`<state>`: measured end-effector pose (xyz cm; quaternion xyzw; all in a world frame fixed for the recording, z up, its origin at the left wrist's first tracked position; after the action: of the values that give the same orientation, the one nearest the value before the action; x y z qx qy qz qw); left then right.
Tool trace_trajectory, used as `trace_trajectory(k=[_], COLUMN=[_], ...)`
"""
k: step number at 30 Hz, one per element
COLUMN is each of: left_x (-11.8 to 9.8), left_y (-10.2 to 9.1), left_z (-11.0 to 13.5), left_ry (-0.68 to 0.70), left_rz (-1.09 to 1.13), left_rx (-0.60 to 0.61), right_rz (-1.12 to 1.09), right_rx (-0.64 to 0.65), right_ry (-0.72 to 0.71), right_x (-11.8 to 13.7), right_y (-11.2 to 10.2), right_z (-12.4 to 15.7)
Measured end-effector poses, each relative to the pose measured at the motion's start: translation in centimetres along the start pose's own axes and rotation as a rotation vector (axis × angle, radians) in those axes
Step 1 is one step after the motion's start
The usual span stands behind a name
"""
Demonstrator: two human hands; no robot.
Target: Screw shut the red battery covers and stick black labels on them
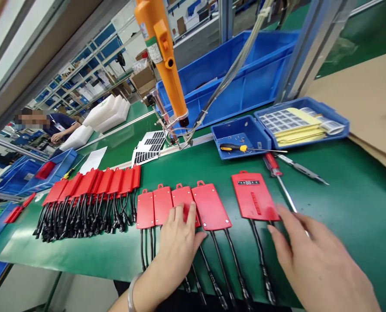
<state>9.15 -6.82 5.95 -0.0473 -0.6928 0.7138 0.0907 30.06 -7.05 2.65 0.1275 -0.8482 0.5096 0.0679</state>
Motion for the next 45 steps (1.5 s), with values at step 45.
trace_trajectory(k=[45], left_x=[9.3], left_y=[2.1], left_z=[4.1], left_ry=[-0.249], left_rz=[0.647], left_rx=[-0.229], right_rz=[-0.112], right_rx=[0.111], right_ry=[-0.264], right_x=[2.2], right_y=[1.4], right_z=[-0.3])
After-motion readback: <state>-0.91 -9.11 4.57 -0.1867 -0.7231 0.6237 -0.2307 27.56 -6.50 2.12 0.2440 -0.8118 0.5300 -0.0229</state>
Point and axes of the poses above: each hand's wrist, its own z-axis away from the middle knuckle, its own y-axis out of the palm, x = y × z, the point moved 4 cm from there along -z, towards the middle knuckle, and after that the axes turned 1 degree about z, right-handed, at the moved point
